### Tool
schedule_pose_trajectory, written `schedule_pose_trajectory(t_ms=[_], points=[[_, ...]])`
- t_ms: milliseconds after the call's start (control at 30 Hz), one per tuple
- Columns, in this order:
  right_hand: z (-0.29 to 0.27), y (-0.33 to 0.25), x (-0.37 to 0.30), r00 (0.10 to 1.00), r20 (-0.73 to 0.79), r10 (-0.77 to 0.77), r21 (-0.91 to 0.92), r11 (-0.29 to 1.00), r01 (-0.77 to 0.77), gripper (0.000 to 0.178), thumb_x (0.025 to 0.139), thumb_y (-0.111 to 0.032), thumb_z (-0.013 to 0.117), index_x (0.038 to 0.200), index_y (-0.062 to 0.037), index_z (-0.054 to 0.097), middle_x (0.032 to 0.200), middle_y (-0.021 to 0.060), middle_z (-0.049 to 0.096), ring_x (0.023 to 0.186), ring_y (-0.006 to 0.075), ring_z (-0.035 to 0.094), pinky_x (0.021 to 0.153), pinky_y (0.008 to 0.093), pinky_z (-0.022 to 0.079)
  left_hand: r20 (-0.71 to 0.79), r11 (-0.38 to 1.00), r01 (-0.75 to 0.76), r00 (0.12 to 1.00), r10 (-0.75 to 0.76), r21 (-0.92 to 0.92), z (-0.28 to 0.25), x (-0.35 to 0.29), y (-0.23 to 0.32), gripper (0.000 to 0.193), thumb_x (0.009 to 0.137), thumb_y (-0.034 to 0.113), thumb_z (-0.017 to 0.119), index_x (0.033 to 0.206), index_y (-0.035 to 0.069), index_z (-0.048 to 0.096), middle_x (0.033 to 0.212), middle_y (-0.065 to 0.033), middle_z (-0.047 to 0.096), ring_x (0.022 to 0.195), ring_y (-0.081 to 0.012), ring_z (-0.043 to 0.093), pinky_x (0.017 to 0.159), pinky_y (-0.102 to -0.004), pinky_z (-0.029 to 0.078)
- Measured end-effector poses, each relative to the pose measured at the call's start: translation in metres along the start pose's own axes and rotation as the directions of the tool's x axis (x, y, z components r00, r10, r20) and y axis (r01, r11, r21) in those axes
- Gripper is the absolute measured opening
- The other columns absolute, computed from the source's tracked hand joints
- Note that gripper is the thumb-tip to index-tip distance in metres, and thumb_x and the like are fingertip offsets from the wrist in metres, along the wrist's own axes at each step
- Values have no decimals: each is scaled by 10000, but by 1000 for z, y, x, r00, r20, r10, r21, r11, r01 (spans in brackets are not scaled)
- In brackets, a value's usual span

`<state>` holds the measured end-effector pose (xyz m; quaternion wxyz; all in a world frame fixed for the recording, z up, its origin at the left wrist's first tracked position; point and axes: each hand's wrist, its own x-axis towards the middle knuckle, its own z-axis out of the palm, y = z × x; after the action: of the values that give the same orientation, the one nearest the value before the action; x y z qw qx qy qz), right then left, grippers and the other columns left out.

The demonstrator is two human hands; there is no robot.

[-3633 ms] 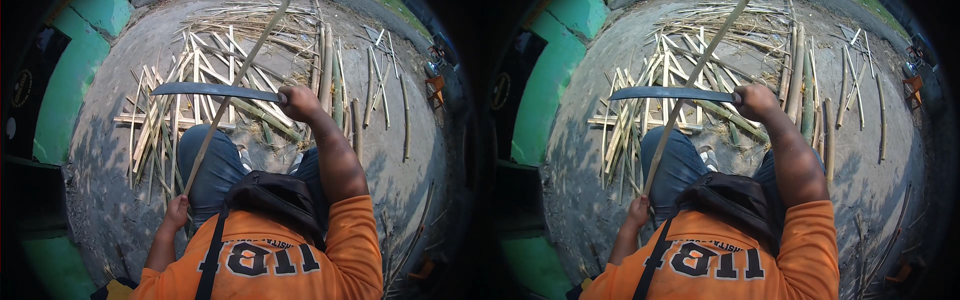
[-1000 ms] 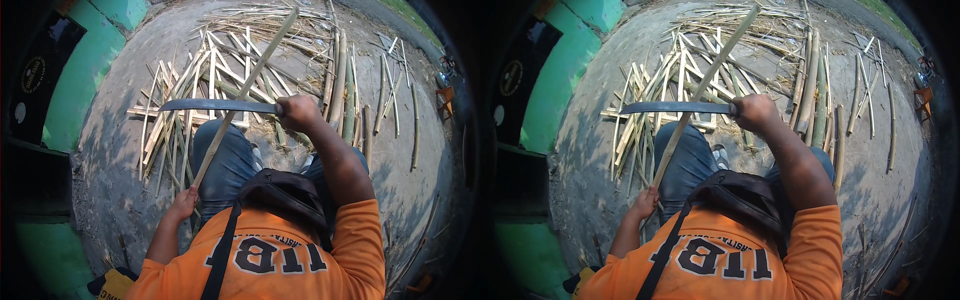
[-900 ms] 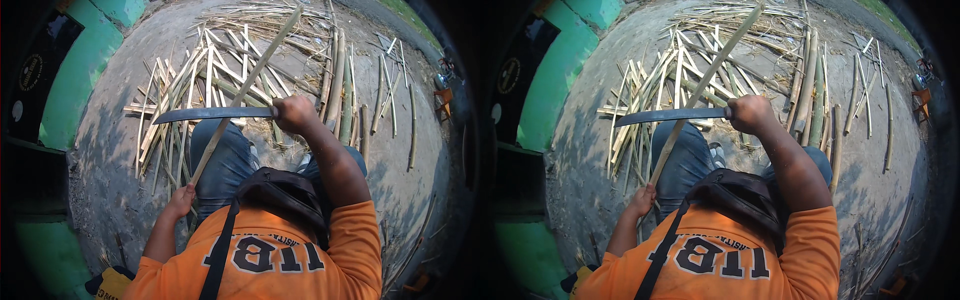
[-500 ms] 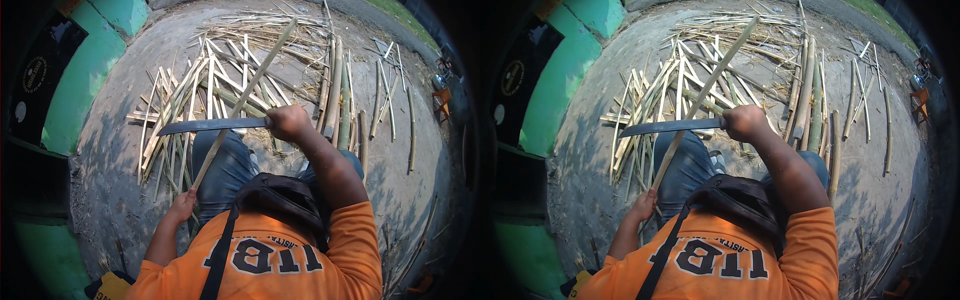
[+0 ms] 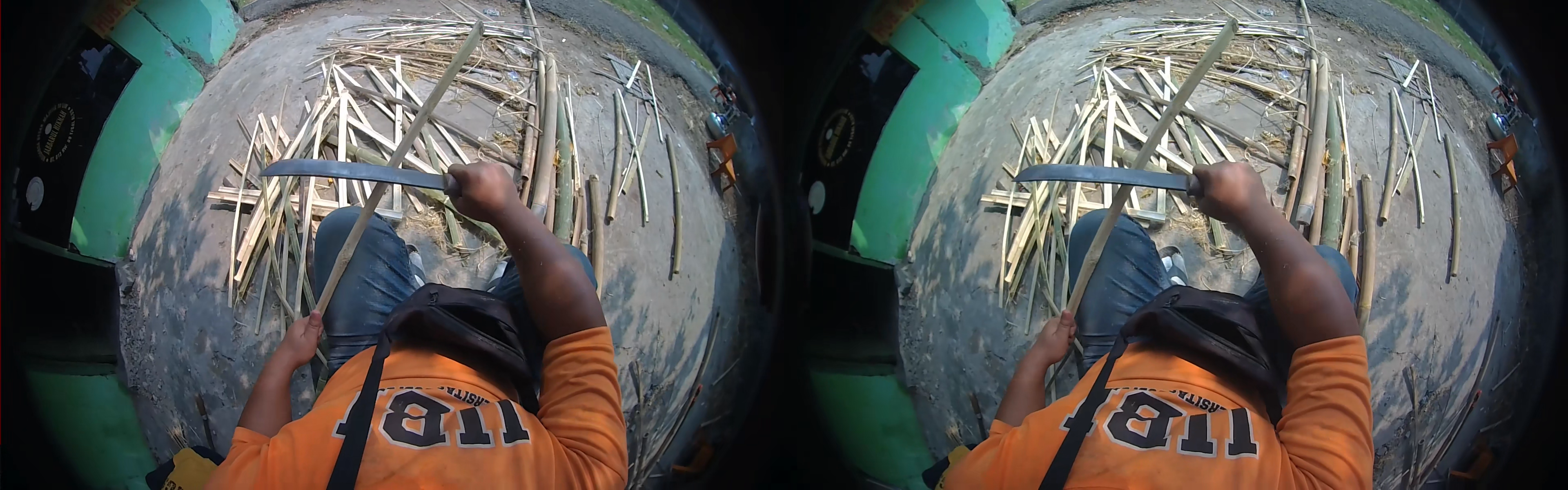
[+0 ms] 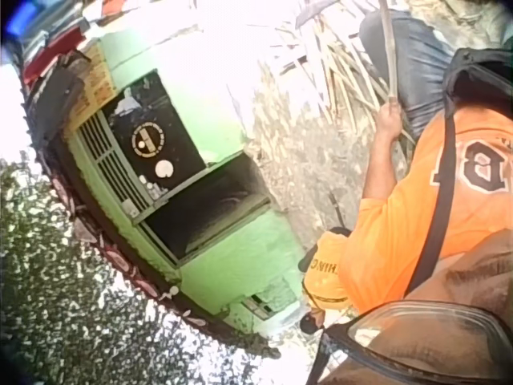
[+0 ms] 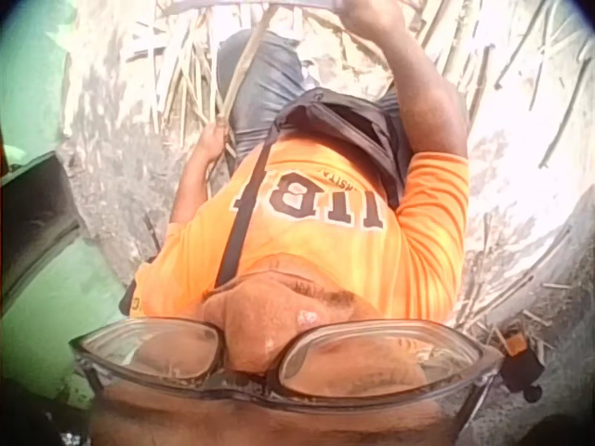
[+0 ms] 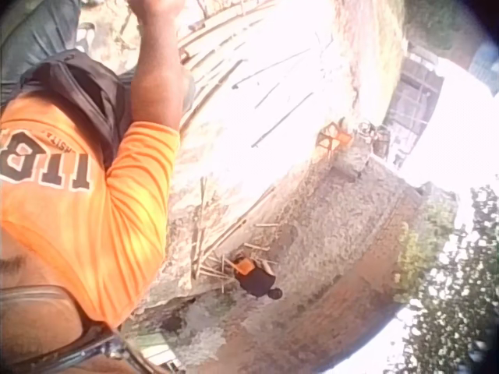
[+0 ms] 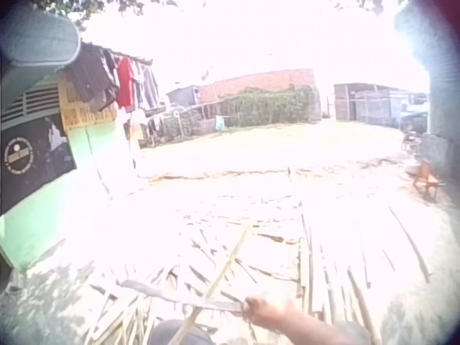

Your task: The person strips thin layers from a bamboo slat using a machete while seated outdoors.

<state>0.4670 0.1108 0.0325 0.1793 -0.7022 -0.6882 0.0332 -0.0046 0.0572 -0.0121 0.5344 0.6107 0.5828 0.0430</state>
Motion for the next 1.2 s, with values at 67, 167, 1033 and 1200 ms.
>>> schedule_pose_trajectory(t_ms=[67, 167, 1033, 1200], points=[[-6, -9, -2, 997, 27, -73, -30, 997, 74, 163, 896, -295, 649, 881, -153, 727, 784, 138, 724, 762, 365, 723, 728, 504, 575, -16, 1000, 15, 1000, -16, -15, 0, 5, -1, 743, 1044, 737, 313, 723, 85, 467, 665, 21, 425, 616, -119, 414, 578, -313, 358], [1, 13, 4, 1000, -10, -29, -29, 999, 29, 178, 913, -288, 631, 878, -147, 733, 780, 150, 718, 758, 380, 717, 733, 506, 574, 58, 999, -20, 998, 21, -26, -5, 5, -11, 726, 1043, 739, 316, 754, 92, 474, 677, 21, 431, 614, -119, 416, 580, -304, 363], [17, 19, 1, 993, 115, 7, 31, 999, -10, 119, 842, -263, 699, 893, -165, 744, 845, 129, 736, 822, 367, 725, 762, 496, 580, 328, 902, 331, 915, -235, -278, -26, 7, 2, 725, 967, 832, 340, 783, 140, 450, 623, 44, 370, 494, -88, 305, 471, -263, 278], [11, -8, -5, 993, 109, -53, 4, 999, 53, 135, 850, -297, 692, 887, -175, 734, 799, 125, 722, 801, 361, 723, 750, 494, 585, 210, 935, 241, 959, -189, -261, -12, 1, 8, 723, 968, 830, 344, 775, 143, 455, 622, 41, 388, 499, -82, 327, 470, -260, 287]])
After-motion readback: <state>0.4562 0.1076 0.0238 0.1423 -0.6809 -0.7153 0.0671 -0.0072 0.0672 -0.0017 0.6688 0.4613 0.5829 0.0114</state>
